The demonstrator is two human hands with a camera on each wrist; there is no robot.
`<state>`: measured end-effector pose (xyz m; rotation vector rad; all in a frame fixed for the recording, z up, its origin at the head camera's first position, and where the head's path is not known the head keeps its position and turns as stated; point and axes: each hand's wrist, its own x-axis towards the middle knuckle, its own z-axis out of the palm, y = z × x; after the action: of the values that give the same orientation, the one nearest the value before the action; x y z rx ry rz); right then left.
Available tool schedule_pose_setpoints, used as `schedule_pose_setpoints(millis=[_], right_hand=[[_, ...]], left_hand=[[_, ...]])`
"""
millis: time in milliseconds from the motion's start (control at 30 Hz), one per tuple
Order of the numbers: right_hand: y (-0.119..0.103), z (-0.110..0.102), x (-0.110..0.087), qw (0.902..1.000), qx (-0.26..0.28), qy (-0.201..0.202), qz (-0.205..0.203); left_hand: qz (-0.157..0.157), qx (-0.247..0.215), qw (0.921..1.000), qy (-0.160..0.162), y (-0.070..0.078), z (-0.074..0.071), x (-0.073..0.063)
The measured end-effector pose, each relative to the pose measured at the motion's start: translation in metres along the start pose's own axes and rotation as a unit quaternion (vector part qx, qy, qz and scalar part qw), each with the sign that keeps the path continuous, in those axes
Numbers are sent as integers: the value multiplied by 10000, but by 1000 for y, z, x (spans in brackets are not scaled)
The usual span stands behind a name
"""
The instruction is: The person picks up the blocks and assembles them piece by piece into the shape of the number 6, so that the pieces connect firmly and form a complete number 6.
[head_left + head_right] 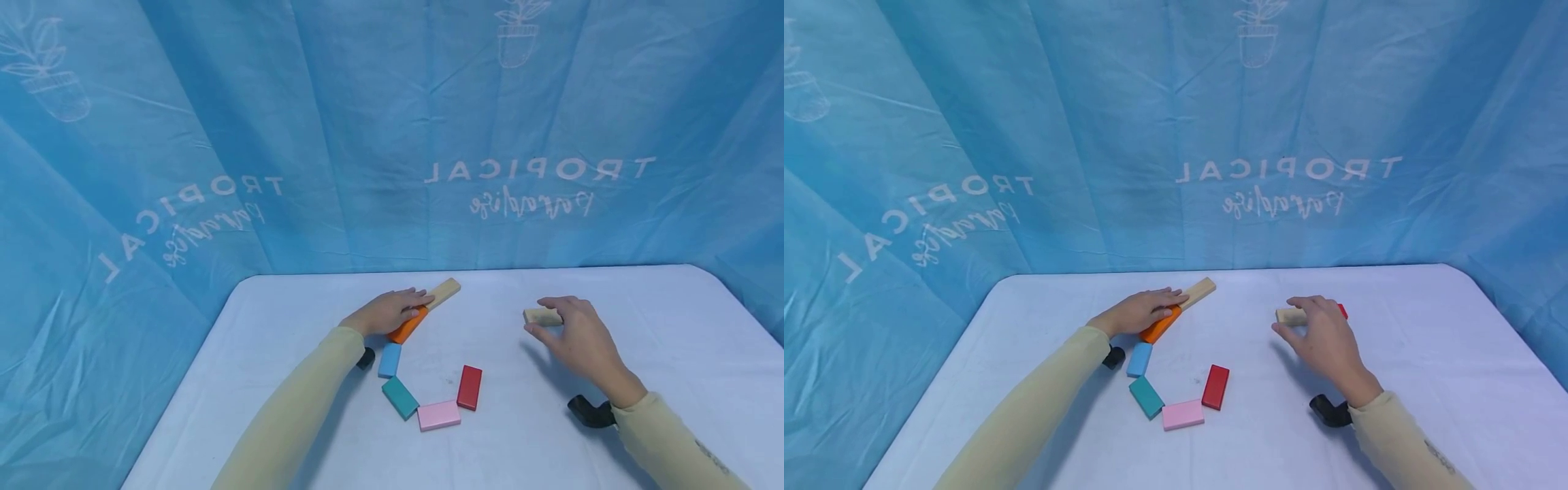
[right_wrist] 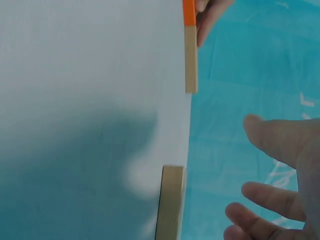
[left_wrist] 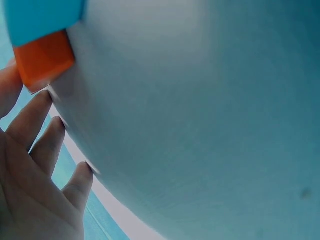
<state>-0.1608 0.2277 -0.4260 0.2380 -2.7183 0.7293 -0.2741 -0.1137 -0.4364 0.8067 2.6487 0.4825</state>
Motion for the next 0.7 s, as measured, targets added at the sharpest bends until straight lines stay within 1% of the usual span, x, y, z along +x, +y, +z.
schedule_pose_setpoints(millis=[67, 200, 433, 600, 700], right_hand=[[3, 0, 3, 9999, -96, 75, -23], [10, 1, 7, 9996, -275, 67, 8], [17, 4, 15, 9982, -568, -181, 75], [18, 6, 19, 9967, -699, -375, 143], [18, 8, 21, 9958, -809, -418, 138]], left_hand=[[-4, -20, 10000, 2, 0, -1, 0], [-7, -41, 10000, -6, 1, -1, -1], [-16, -36, 10000, 21, 1, -1, -1], [-38, -4, 10000, 20, 2, -1, -1], [-64, 30, 10000, 12, 2, 0, -1]])
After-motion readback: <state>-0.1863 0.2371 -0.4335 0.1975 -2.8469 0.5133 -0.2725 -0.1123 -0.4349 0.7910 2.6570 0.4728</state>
